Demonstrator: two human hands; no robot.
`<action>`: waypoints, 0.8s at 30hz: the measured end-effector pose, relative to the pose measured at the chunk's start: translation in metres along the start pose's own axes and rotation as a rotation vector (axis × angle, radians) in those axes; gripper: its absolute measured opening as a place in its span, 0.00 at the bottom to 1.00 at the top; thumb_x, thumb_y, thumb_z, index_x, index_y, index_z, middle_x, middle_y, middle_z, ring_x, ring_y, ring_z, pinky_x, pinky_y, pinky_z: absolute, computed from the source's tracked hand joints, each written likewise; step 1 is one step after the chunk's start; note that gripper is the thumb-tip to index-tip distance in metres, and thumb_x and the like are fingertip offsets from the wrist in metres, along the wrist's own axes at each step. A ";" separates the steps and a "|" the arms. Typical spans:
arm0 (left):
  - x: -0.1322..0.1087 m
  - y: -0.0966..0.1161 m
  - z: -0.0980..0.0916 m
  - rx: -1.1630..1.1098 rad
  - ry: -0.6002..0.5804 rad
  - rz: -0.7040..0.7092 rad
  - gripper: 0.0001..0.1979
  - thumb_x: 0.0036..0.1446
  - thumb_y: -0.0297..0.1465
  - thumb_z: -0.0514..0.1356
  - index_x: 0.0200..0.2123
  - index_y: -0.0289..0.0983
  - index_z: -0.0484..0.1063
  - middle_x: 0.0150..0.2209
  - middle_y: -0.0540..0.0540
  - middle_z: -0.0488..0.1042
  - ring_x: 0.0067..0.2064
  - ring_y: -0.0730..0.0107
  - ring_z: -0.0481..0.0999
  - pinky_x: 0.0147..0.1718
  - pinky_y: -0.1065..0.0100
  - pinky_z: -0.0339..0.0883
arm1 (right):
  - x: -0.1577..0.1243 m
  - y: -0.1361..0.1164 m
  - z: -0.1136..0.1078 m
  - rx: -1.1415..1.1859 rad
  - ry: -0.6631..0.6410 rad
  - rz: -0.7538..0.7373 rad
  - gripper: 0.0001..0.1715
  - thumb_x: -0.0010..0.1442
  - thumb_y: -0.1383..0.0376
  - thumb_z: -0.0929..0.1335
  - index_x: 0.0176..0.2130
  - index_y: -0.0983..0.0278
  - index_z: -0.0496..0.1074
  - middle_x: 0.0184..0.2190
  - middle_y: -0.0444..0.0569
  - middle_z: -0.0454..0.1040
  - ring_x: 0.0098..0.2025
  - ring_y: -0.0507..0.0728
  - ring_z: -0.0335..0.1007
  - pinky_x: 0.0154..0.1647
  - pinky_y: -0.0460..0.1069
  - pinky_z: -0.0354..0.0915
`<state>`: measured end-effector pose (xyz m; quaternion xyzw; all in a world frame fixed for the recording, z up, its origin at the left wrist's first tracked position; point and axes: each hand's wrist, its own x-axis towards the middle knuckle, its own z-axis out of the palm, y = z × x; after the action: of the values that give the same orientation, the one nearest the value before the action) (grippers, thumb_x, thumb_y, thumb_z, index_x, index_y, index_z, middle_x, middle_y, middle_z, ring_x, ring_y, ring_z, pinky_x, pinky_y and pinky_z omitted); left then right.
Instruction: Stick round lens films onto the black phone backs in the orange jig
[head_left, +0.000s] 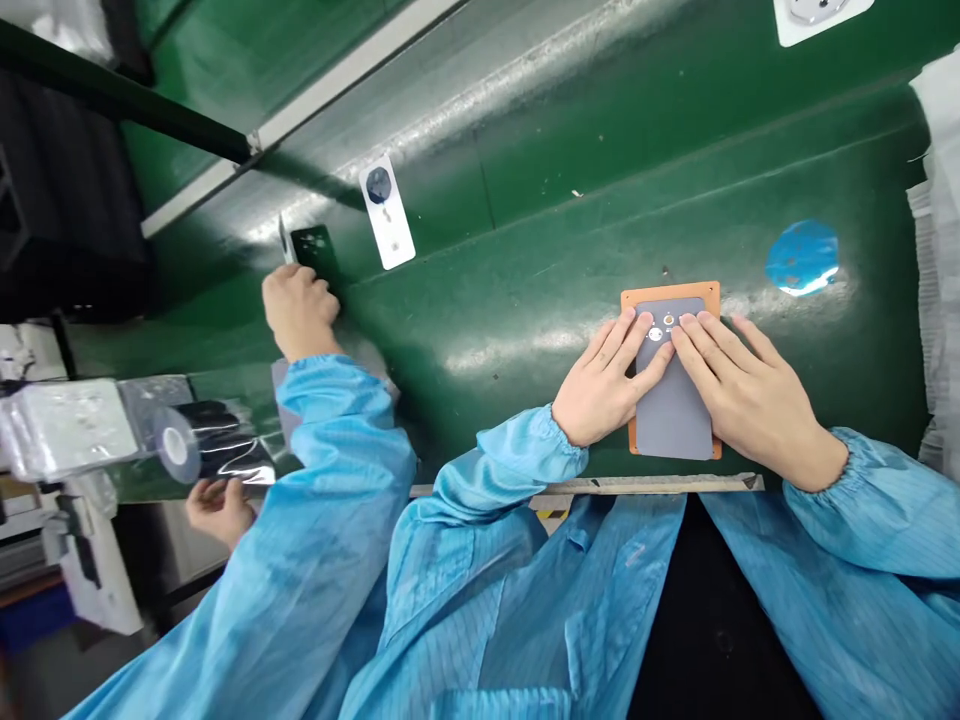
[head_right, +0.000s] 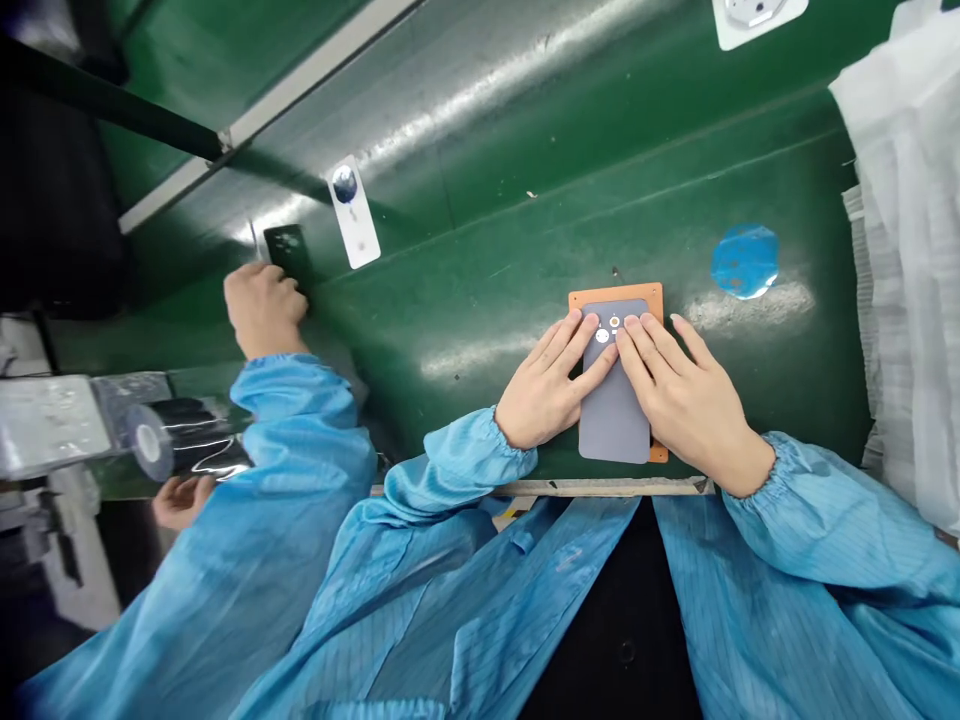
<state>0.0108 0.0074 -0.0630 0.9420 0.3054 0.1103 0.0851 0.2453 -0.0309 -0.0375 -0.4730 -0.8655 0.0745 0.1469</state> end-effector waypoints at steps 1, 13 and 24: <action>-0.002 0.003 -0.002 -0.015 -0.019 -0.009 0.35 0.62 0.20 0.57 0.72 0.36 0.57 0.75 0.28 0.52 0.77 0.40 0.46 0.70 0.41 0.60 | -0.002 -0.002 0.000 0.010 0.000 -0.001 0.34 0.68 0.75 0.62 0.71 0.77 0.59 0.68 0.68 0.65 0.70 0.72 0.63 0.70 0.69 0.63; -0.026 0.021 0.001 -0.029 0.113 0.024 0.28 0.66 0.22 0.57 0.68 0.37 0.64 0.69 0.33 0.66 0.76 0.46 0.54 0.66 0.46 0.69 | -0.033 -0.007 0.006 0.120 0.080 -0.040 0.38 0.65 0.76 0.65 0.72 0.71 0.60 0.66 0.62 0.69 0.69 0.69 0.66 0.69 0.66 0.67; -0.034 0.037 -0.013 -0.075 0.033 -0.054 0.26 0.67 0.24 0.55 0.67 0.35 0.66 0.67 0.35 0.70 0.75 0.43 0.56 0.70 0.43 0.61 | -0.045 -0.016 -0.003 0.134 0.004 -0.016 0.39 0.66 0.74 0.67 0.73 0.68 0.58 0.68 0.61 0.66 0.69 0.69 0.65 0.70 0.68 0.65</action>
<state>0.0012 -0.0414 -0.0470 0.9277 0.3275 0.1347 0.1182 0.2564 -0.0770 -0.0384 -0.4554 -0.8621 0.1301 0.1802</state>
